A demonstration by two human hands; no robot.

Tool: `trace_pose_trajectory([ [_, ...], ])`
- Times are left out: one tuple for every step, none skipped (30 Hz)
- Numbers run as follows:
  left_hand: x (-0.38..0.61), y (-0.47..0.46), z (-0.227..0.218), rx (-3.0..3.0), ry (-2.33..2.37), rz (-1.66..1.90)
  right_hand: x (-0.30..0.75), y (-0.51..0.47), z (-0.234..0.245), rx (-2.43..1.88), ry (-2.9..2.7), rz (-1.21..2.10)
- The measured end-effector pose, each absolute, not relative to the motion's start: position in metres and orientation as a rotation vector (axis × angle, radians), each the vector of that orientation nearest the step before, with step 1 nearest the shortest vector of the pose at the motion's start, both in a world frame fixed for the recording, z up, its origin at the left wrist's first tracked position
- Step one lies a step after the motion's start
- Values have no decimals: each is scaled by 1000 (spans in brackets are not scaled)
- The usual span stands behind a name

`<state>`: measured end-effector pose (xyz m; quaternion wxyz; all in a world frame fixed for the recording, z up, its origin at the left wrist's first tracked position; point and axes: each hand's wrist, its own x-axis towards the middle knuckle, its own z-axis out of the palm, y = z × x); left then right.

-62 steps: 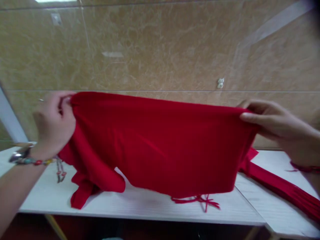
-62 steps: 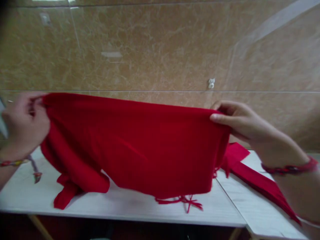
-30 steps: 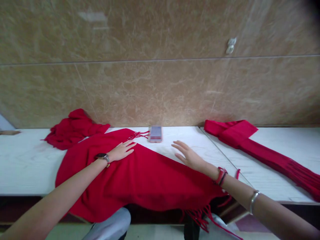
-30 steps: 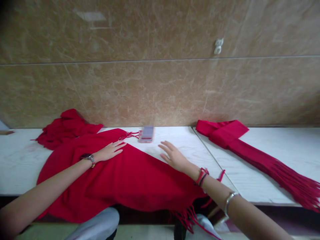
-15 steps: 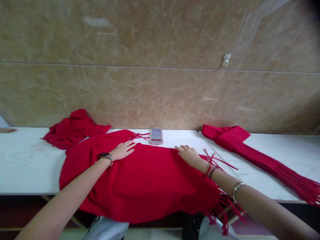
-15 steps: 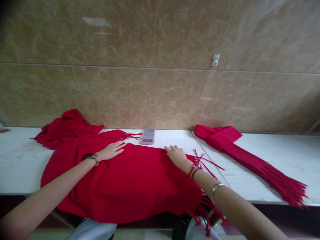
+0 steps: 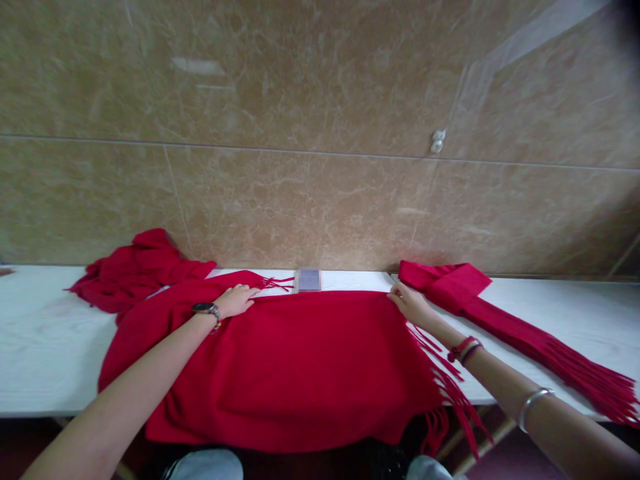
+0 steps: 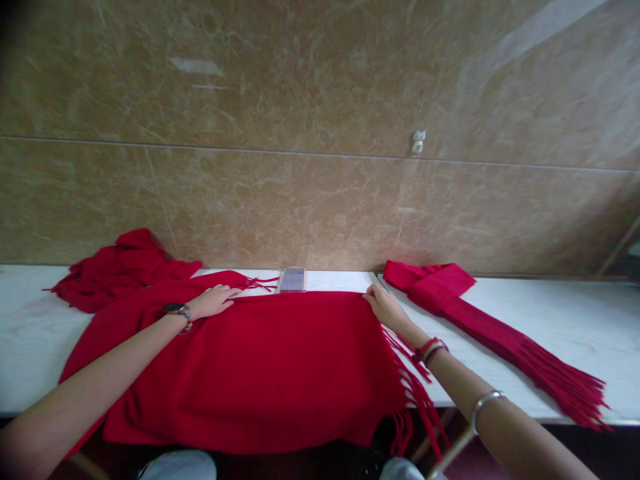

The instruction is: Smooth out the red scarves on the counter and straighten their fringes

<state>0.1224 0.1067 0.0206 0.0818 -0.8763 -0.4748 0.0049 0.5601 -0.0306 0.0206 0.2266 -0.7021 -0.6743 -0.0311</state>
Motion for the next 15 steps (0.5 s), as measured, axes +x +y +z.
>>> trace_pose_trajectory([
  [122, 111, 25, -2610, -1381, 15, 562, -25, 30, -1902, -1806, -139],
  [121, 116, 30, -2611, -1342, -10, 565, -18, 42, -1875, -1782, -205],
  [120, 123, 35, -2615, -1314, -65, 569, -10, 55, -1861, -1771, -277],
  [118, 130, 41, -2612, -1312, -151, 571, -1, 70, -1866, -1763, -348],
  [117, 138, 48, -2589, -1350, -258, 573, 9, 84, -1890, -1756, -414],
  [116, 146, 54, -2546, -1416, -363, 574, 20, 98, -1932, -1744, -469],
  [117, 153, 59, -2493, -1492, -446, 572, 32, 108, -1981, -1740, -513],
  [119, 159, 63, -2437, -1565, -501, 569, 44, 114, -2022, -1753, -561],
  [124, 163, 64, -2363, -1635, -548, 564, 55, 116, -2059, -1768, -612],
  [130, 165, 64, -2273, -1698, -591, 558, 66, 111, -2088, -1778, -666],
  [138, 165, 60, -2188, -1746, -632, 550, 75, 102, -2110, -1776, -717],
  [147, 162, 55, -2093, -1784, -690, 543, 83, 88, -2129, -1767, -751],
  [156, 159, 47, -2025, -1809, -737, 535, 90, 70, -2139, -1758, -754],
  [164, 154, 37, -2055, -1791, -756, 529, 94, 51, -2139, -1770, -722],
  [170, 150, 26, -2174, -1729, -729, 525, 98, 30, -2121, -1822, -649],
])
